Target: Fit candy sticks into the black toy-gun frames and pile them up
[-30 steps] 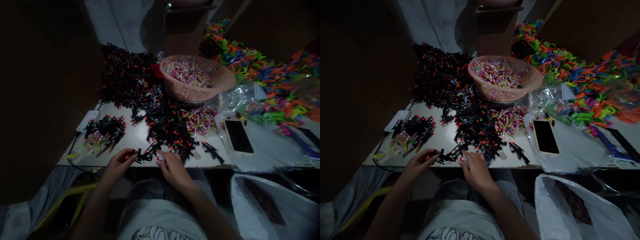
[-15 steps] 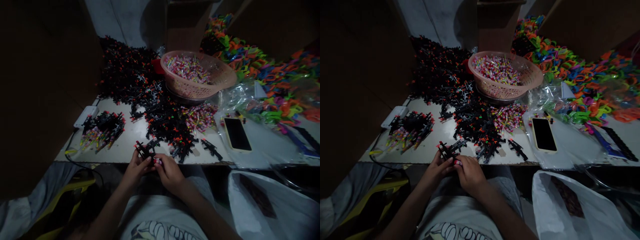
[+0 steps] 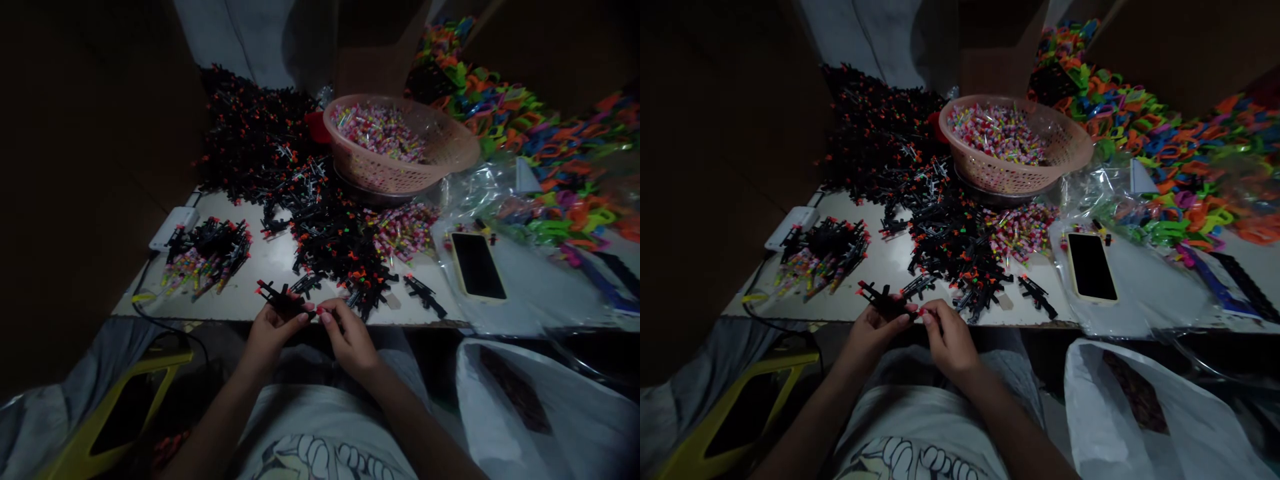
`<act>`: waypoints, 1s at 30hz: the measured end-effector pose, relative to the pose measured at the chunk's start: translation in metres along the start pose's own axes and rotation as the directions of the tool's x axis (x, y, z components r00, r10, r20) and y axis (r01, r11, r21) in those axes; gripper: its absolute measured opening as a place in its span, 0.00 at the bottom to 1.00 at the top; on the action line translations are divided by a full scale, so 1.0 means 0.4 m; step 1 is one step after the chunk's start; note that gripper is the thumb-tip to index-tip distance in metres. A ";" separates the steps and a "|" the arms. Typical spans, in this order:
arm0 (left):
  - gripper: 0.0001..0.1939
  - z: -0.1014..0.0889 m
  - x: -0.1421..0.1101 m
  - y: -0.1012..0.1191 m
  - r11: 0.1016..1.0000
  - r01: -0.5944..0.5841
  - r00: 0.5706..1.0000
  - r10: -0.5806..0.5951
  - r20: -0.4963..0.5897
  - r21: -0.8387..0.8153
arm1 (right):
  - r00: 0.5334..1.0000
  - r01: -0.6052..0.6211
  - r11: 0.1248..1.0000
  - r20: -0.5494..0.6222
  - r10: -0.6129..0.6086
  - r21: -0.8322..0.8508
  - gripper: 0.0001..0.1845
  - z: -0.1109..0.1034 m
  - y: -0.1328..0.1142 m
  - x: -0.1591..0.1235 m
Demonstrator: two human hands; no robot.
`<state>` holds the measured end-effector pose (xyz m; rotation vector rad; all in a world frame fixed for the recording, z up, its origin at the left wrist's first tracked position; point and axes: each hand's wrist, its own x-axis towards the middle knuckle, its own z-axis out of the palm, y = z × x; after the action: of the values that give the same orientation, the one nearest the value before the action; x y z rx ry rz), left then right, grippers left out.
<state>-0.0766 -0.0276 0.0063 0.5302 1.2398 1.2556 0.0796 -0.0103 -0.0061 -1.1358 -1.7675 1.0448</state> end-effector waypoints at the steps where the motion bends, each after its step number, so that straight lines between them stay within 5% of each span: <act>1: 0.25 0.001 -0.001 -0.001 1.000 -0.002 1.000 0.002 0.004 0.004 | 1.000 0.002 1.000 0.007 -0.002 -0.005 0.09 -0.002 -0.001 0.001; 9: 0.25 0.008 0.004 -0.008 1.000 -0.015 1.000 0.016 0.018 -0.009 | 0.999 0.052 0.986 0.000 -0.053 -0.158 0.12 -0.003 0.005 0.000; 19: 0.23 0.021 0.005 -0.059 0.997 -0.067 0.986 0.060 -0.154 -0.040 | 0.989 0.142 0.926 0.083 -0.121 -0.351 0.13 0.018 0.026 0.001; 25: 0.21 0.035 0.028 -0.073 0.989 0.001 0.992 -0.020 -0.127 -0.148 | 0.983 0.152 0.864 -0.018 -0.183 -0.479 0.11 0.053 0.061 -0.009; 30: 0.24 0.058 0.021 -0.067 0.978 0.030 0.995 -0.048 -0.083 -0.206 | 0.975 0.193 0.808 0.015 -0.222 -0.557 0.14 0.037 0.061 -0.002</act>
<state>-0.0461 -0.0212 -0.0128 0.3029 1.1707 1.3668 0.0737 -0.0077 -0.0340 -1.2499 -2.1699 0.3587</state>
